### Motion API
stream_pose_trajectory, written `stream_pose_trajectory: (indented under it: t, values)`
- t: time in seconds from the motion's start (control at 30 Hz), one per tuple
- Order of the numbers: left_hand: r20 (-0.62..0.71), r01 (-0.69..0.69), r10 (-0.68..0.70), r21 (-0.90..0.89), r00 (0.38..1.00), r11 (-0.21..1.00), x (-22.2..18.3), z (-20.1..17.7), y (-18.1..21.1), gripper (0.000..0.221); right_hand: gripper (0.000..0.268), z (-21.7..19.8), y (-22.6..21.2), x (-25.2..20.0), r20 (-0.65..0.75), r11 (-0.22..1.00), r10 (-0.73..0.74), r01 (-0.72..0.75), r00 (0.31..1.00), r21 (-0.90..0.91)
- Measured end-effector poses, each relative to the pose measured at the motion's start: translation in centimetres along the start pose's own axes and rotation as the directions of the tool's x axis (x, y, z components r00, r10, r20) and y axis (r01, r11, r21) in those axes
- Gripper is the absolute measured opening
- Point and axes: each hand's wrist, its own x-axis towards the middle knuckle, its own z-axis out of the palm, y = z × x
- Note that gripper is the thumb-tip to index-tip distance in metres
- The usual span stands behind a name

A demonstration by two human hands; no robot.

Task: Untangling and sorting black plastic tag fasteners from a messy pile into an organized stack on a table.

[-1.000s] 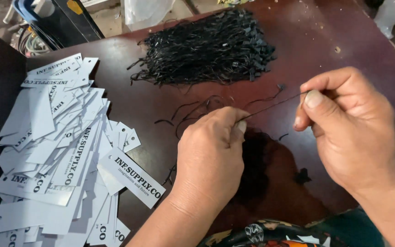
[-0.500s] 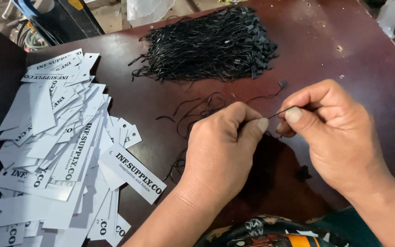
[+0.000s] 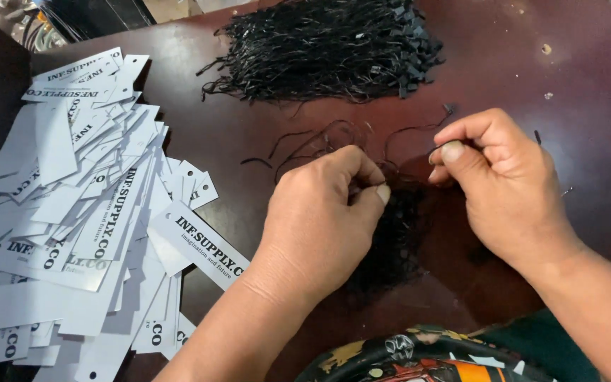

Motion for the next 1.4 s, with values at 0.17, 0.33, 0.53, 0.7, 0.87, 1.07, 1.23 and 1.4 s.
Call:
stream_pose_trajectory:
  t: [0.17,0.33,0.53,0.7,0.87,1.07,1.23,1.4]
  values:
    - [0.07,0.037,-0.049,0.161,0.996,0.986,0.2,-1.4,0.8,0.01,0.006,0.2,0.8,0.2,-0.068,0.989,-0.017,0.027,0.998,0.148]
    - [0.24,0.248,-0.062,-0.927,0.969,0.283,0.6,-1.5,-1.6,0.01,0.006,0.1,1.1,0.2,-0.046,0.968,0.03,-0.018,0.998,0.25]
    - [0.226,0.286,-0.21,-0.902,0.951,0.325,0.5,-2.4,-1.4,0.015,0.007,0.2,1.7,0.2,-0.065,0.955,0.021,-0.001,0.998,0.296]
    - [0.084,0.292,-0.402,-0.821,0.912,0.491,1.1,-3.0,-0.1,0.025,0.008,0.0,1.1,0.2,-0.035,0.979,0.002,0.005,0.999,0.203]
    - [-0.02,0.371,-0.531,-0.691,0.847,0.62,0.9,-2.9,-0.3,0.026,0.01,0.1,2.2,0.1,-0.063,0.981,-0.01,0.022,0.998,0.191]
    - [-0.078,0.311,-0.506,-0.706,0.859,0.636,0.6,-1.8,-1.9,0.022,0.008,0.0,3.2,0.1,-0.085,0.917,-0.013,0.046,0.996,0.396]
    - [-0.133,0.199,-0.407,-0.71,0.904,0.676,0.2,-1.1,-2.8,0.026,0.004,-0.4,3.1,0.4,-0.043,0.826,0.063,-0.028,0.997,0.563]
    - [-0.149,0.17,-0.386,-0.715,0.91,0.678,-0.1,-1.2,-3.0,0.026,0.01,-0.6,3.7,0.4,-0.042,0.801,0.045,-0.011,0.998,0.598]
